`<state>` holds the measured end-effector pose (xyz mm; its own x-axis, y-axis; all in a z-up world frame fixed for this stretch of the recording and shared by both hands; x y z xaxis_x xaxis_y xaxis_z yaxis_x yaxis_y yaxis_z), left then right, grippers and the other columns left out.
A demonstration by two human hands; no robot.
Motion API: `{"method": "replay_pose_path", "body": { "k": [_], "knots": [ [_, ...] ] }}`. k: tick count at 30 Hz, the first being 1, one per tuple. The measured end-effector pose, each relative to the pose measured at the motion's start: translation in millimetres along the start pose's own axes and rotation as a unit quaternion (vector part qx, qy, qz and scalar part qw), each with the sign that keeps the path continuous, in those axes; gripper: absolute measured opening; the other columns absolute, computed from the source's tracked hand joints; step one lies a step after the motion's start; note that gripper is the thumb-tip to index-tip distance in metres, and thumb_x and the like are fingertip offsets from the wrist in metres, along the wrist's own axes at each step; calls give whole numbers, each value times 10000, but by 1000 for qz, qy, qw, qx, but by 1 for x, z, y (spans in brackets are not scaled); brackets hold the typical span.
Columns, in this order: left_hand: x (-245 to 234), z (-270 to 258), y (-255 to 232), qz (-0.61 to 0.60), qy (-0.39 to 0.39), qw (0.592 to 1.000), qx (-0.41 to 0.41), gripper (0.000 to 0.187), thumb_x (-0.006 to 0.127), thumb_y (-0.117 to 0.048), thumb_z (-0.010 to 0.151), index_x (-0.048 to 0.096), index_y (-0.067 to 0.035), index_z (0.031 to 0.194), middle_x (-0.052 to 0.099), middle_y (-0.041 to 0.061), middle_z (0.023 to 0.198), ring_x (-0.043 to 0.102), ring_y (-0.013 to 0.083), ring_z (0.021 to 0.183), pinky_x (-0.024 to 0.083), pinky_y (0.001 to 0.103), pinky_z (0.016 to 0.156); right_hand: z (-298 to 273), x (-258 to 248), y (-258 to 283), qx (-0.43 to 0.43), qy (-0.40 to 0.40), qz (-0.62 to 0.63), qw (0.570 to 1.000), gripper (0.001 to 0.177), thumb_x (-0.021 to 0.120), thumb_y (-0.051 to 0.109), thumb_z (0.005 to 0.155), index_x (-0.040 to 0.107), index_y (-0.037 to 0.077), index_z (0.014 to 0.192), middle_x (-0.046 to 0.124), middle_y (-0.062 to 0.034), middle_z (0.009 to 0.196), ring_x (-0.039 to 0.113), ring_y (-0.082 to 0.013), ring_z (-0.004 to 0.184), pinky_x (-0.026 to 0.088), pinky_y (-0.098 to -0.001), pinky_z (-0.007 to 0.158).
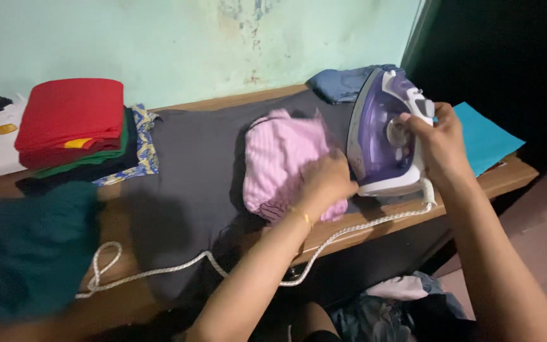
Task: Ironing and folding several items of clothing including a top, shorts, and a t-shirt.
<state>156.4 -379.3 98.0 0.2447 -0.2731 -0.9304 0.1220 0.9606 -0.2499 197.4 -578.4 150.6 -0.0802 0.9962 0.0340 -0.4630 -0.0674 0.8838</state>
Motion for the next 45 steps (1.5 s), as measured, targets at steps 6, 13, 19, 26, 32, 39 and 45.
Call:
{"method": "replay_pose_path", "body": {
  "k": [6, 13, 19, 26, 32, 39, 45],
  "knots": [
    [-11, -21, 31, -88, -68, 992, 62, 670, 622, -253, 907, 479, -2, 1511, 718, 224, 1152, 688, 350, 1054, 549, 468, 991, -3, -26, 5, 10, -23, -130, 991, 448, 690, 135, 983, 446, -27, 1322, 624, -158, 1080, 678, -228, 860, 592, -351, 693],
    [-11, -71, 115, -81, 21, 991, -105, 766, 593, -513, 963, 387, -55, 1540, 287, 314, 1585, 233, 569, 1451, 164, 724, 1056, 1, 18, 51, -10, 21, -226, 974, 460, 699, 170, 1005, 484, -50, 1347, 649, -215, 1082, 720, -241, 908, 626, -355, 753],
    [25, -84, 131, -68, -67, 992, -85, 897, 593, -539, 975, 275, 103, 1515, 257, 409, 1555, 280, 608, 1409, 276, 587, 1152, 1, 113, 49, 100, 217, -227, 944, 577, 700, 192, 840, 529, 19, 1364, 689, -201, 1151, 743, -289, 960, 588, -411, 836],
    [14, -100, 133, -83, -99, 987, -99, 1044, 675, -553, 865, 257, 170, 1492, 243, 432, 1553, 324, 560, 1421, 349, 504, 1153, 19, 180, -51, 188, 349, -368, 841, 726, 739, 368, 838, 469, 143, 1474, 679, -129, 1257, 752, -269, 1022, 606, -389, 911],
    [25, -95, 138, -57, -42, 990, -123, 1081, 686, -587, 862, 230, 159, 1498, 203, 418, 1564, 279, 531, 1457, 311, 499, 1164, 60, 159, -86, 62, 280, -428, 857, 715, 801, 426, 788, 657, 4, 1347, 739, -213, 1146, 736, -295, 934, 537, -350, 872],
    [6, -89, 145, -136, 23, 977, -163, 1072, 576, -659, 908, 172, 104, 1544, 102, 392, 1612, 298, 533, 1442, 322, 519, 1156, 56, 92, -55, -1, 58, -379, 923, 565, 812, 337, 834, 649, -33, 1228, 719, -206, 1046, 737, -288, 909, 571, -377, 759],
    [22, -58, 192, -290, 79, 914, -271, 1110, 495, -736, 922, 141, 55, 1616, 558, 412, 1365, 604, 469, 1322, 409, 518, 1152, 49, 25, -58, -139, -140, -320, 927, 403, 832, 253, 924, 670, -30, 1160, 738, -191, 980, 715, -262, 860, 553, -384, 782]
  ]
}}
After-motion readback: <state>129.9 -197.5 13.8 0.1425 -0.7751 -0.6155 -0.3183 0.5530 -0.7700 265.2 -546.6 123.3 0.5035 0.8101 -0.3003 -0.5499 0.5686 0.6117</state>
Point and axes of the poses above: each hand's wrist, its own z-axis towards the middle knuckle, its own x-axis out of the palm, y = z × x, the point moved 10 cm from there along z, towards the middle knuckle
